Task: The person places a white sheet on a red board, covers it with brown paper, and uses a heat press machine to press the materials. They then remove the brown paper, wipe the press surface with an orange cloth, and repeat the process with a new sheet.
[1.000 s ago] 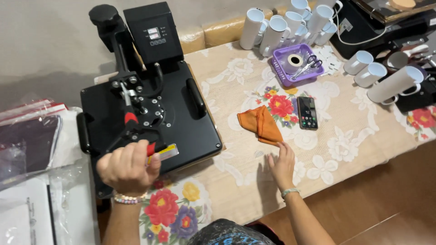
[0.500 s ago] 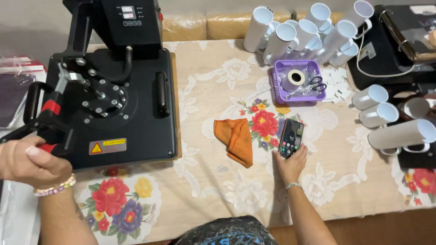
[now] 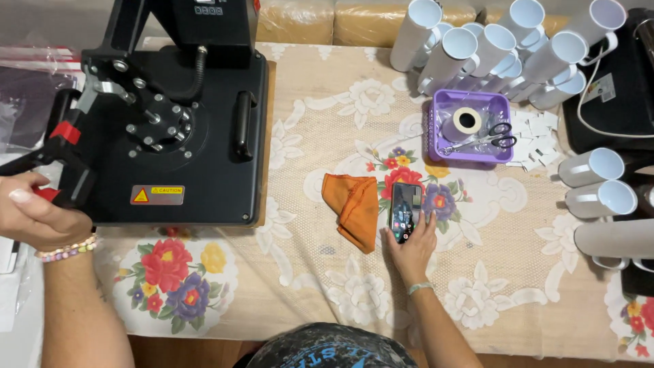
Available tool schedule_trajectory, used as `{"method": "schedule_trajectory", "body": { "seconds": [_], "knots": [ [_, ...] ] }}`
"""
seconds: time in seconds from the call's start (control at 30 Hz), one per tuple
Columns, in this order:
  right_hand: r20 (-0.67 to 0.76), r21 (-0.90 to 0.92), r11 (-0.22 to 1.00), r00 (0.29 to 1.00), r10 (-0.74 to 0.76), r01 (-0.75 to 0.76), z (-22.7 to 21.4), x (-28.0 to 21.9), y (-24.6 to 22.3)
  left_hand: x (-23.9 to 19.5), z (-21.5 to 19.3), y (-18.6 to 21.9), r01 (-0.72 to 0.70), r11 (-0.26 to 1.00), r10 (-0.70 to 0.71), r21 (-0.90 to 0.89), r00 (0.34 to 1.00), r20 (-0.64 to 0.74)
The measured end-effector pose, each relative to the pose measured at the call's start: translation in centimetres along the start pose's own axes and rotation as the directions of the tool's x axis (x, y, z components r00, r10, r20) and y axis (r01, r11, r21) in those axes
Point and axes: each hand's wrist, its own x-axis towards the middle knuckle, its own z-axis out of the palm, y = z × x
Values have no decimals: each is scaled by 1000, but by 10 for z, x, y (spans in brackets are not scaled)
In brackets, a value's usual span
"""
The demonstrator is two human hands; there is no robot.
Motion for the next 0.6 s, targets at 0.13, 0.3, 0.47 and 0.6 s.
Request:
{"method": "schedule_trajectory", "body": {
  "seconds": [0.13, 0.3, 0.47, 0.6],
  "knots": [
    [34, 57, 997, 998, -53, 51, -1, 52, -13, -11, 5, -4, 20, 999, -22, -26, 998, -55],
    [278, -144, 987, 960, -33, 76, -1, 103, -25, -7, 4, -4, 42, 999, -42, 10, 999, -18],
    [248, -142, 982, 965, -90, 128, 2, 81, -9, 1, -1, 9, 55, 998, -55, -9, 998, 12],
    [65, 191, 981, 997, -51, 38, -32, 40, -11, 0, 2, 9, 50, 998, -50, -35, 999, 0]
  ]
}}
